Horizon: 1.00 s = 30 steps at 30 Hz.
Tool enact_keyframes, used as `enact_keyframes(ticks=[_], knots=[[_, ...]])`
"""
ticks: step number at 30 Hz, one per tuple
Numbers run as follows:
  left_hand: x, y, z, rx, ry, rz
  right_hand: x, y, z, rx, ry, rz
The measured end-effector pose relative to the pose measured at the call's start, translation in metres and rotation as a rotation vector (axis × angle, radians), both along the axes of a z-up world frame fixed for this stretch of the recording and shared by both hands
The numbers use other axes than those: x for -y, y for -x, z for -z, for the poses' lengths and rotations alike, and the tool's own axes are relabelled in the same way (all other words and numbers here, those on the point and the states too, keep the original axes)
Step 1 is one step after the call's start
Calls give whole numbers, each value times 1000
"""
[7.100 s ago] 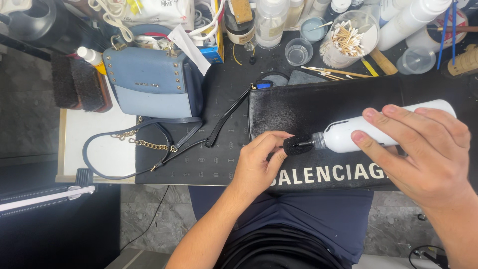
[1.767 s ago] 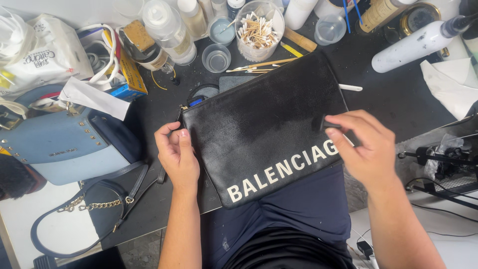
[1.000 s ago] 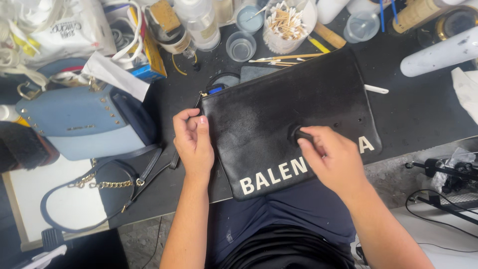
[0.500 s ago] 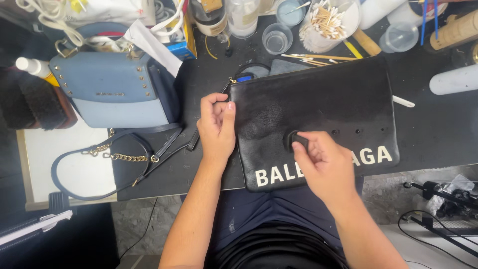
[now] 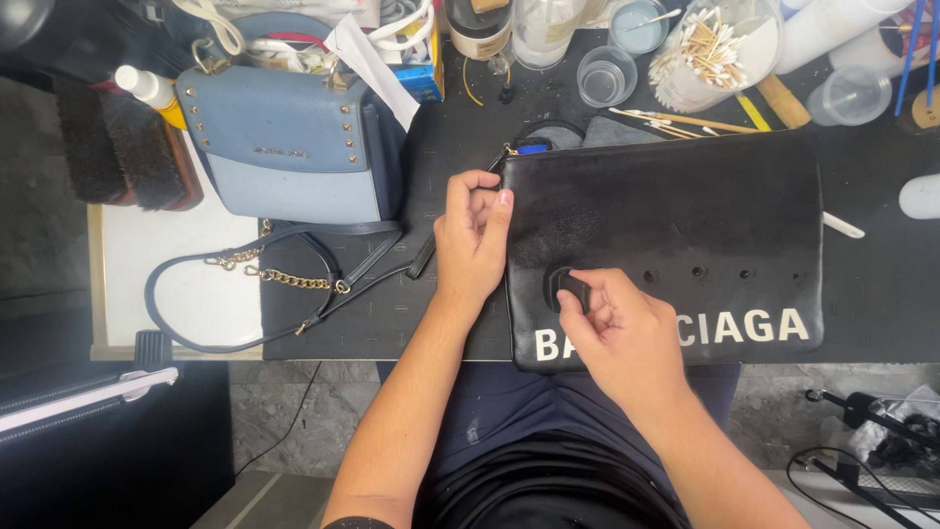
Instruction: The person cleans a black bag by applying a liquid cleaner from a bottle onto a small sponge and rubbing it across the surface of the leather bag.
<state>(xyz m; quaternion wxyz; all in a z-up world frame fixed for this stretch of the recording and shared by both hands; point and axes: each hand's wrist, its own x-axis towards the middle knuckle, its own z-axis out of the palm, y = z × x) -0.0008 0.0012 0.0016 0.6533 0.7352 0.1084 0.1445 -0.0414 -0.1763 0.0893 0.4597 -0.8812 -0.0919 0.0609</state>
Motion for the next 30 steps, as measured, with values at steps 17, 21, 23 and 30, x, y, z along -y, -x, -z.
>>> enact_keyframes(ticks=[17,21,23,30], knots=[[-3,-1,-1,25,-36,43,12,-5,-9,-61,-40,85],[-3,-1,0,30,-26,47,5,-2,0,-77,-38,28],[-3,-2,0,32,-22,37,-10,1,9,-97,-33,-14],[-2,-1,2,6,11,21,-32,0,19,18,104,-74]])
